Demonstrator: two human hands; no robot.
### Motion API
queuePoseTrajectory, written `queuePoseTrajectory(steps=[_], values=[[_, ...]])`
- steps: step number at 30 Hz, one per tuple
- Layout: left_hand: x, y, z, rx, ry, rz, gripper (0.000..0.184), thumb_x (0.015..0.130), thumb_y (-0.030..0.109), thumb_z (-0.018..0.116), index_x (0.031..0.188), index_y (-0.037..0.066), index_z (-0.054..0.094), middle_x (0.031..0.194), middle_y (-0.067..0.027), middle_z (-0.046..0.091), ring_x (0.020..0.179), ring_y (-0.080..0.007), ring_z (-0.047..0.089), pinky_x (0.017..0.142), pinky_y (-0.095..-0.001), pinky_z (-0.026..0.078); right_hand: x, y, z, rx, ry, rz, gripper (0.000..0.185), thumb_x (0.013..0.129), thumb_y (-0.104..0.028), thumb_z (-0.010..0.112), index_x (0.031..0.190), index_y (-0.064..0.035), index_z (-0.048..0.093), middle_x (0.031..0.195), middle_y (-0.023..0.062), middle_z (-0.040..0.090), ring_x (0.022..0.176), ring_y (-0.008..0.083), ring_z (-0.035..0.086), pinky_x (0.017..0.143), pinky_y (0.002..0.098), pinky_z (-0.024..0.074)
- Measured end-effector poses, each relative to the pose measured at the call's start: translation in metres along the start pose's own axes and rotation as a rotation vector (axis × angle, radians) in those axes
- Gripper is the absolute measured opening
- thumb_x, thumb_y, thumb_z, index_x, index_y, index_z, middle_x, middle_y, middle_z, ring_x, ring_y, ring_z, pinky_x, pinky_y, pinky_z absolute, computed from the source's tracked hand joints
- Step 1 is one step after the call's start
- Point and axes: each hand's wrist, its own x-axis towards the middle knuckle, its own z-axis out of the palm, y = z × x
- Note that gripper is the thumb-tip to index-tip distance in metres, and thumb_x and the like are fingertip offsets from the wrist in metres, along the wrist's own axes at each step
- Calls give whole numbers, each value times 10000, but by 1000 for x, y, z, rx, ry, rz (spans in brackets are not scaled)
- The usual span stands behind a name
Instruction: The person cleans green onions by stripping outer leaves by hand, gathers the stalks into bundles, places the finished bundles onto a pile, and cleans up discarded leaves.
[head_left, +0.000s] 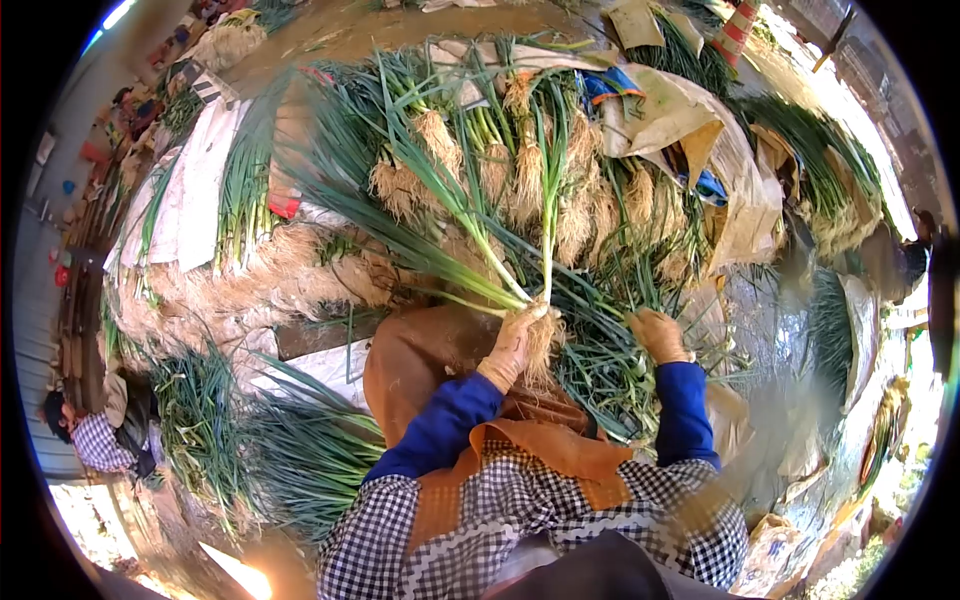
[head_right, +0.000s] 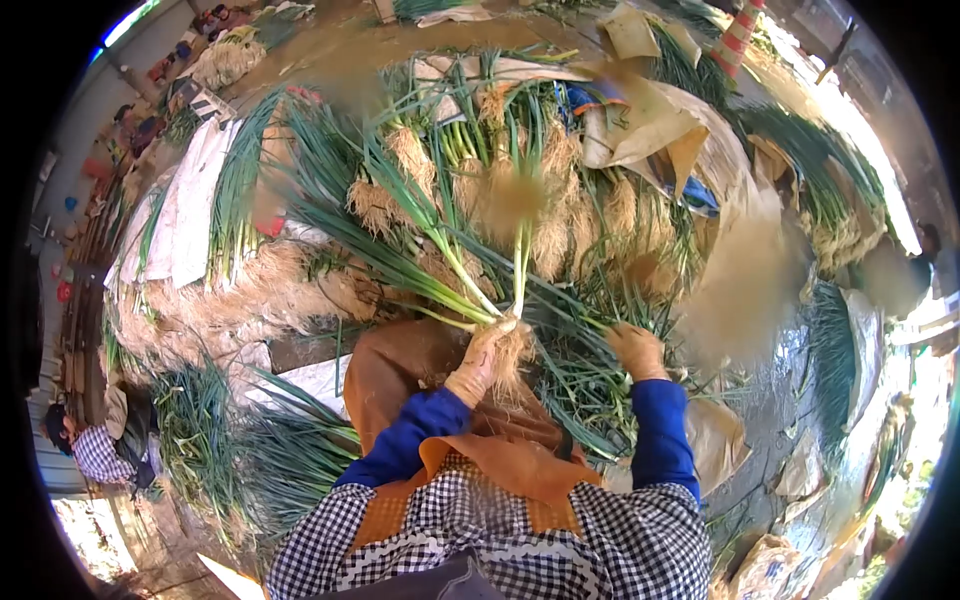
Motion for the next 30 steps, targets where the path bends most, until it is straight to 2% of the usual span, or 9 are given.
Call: queuePoseTrajectory(steps=[3, 11, 16, 18, 20, 22, 24, 26, 30], values=[[-8, 3, 0, 14, 22, -57, 228, 834, 199, 597, 987, 33, 563, 830, -100, 613, 674, -175, 590, 585, -339, 529, 69, -85, -64, 1259, -122, 133, 417, 912, -363, 438, 1117, -17, 549, 636, 30, 505, 568, 101, 474, 492, 232, 362], [-17, 21, -6, -315, -210, -186, 260, 921, 231, 452, 1036, 7, 515, 836, -108, 538, 582, -130, 517, 432, -218, 423, 124, -128, -20, 1719, -210, 54, 283, 892, -312, 522, 826, -46, 592, 573, -40, 496, 457, 40, 386, 430, 176, 289], [-14, 13, 4, -116, -74, -131, 237, 911, 227, 464, 1013, 26, 537, 792, -77, 552, 566, -118, 512, 415, -216, 420, 83, -161, -12, 1366, 330, 409, 251, 900, -238, 507, 750, -43, 558, 583, -29, 507, 502, 66, 452, 445, 236, 337], [-18, 19, 10, -10, 2, -96, 233, 907, 232, 474, 1005, 31, 543, 773, -66, 554, 559, -115, 509, 414, -216, 421, 45, -155, -25, 1614, 292, 88, 153, 883, -96, 512, 746, -53, 564, 657, -11, 524, 547, 45, 449, 466, 216, 372], [-16, 20, 3, 70, 9, -105, 231, 888, 274, 522, 924, 52, 572, 755, -50, 578, 596, -129, 544, 483, -242, 468, 8, -134, -77, 1334, -10, -439, 130, 893, -80, 496, 854, -15, 601, 726, 61, 588, 589, 111, 543, 514, 243, 422], [-11, 24, -6, 45, -93, -151, 305, 892, 286, 514, 1049, 27, 545, 741, -31, 554, 579, -110, 524, 451, -223, 442, 1, -99, -100, 1189, -798, -70, 202, 902, -159, 484, 872, 12, 588, 834, 136, 614, 709, 232, 594, 645, 307, 483], [-20, 34, 10, -252, -440, -375, 413, 900, 282, 499, 1192, -6, 455, 727, -16, 523, 559, -88, 495, 436, -214, 420, 0, -59, -35, 736, -124, -324, 198, 898, -203, 480, 904, -59, 617, 918, 118, 617, 778, 245, 591, 697, 319, 485], [-47, 61, 44, -226, -522, -295, 435, 908, 256, 462, 1224, -30, 379, 667, -9, 454, 549, -75, 467, 432, -191, 411, 19, -39, -12, -23, -129, -170, 205, 894, -245, 474, 958, -115, 618, 962, 105, 613, 819, 248, 592, 716, 329, 489], [-120, 135, 116, -319, -989, -69, 234, 909, 258, 464, 1015, 51, 490, 594, 8, 552, 433, -101, 492, 378, -221, 442, 111, -47, -48, 756, 93, -107, 408, 922, -354, 399, 1068, -18, 580, 1028, 167, 612, 896, 266, 600, 786, 341, 476]])
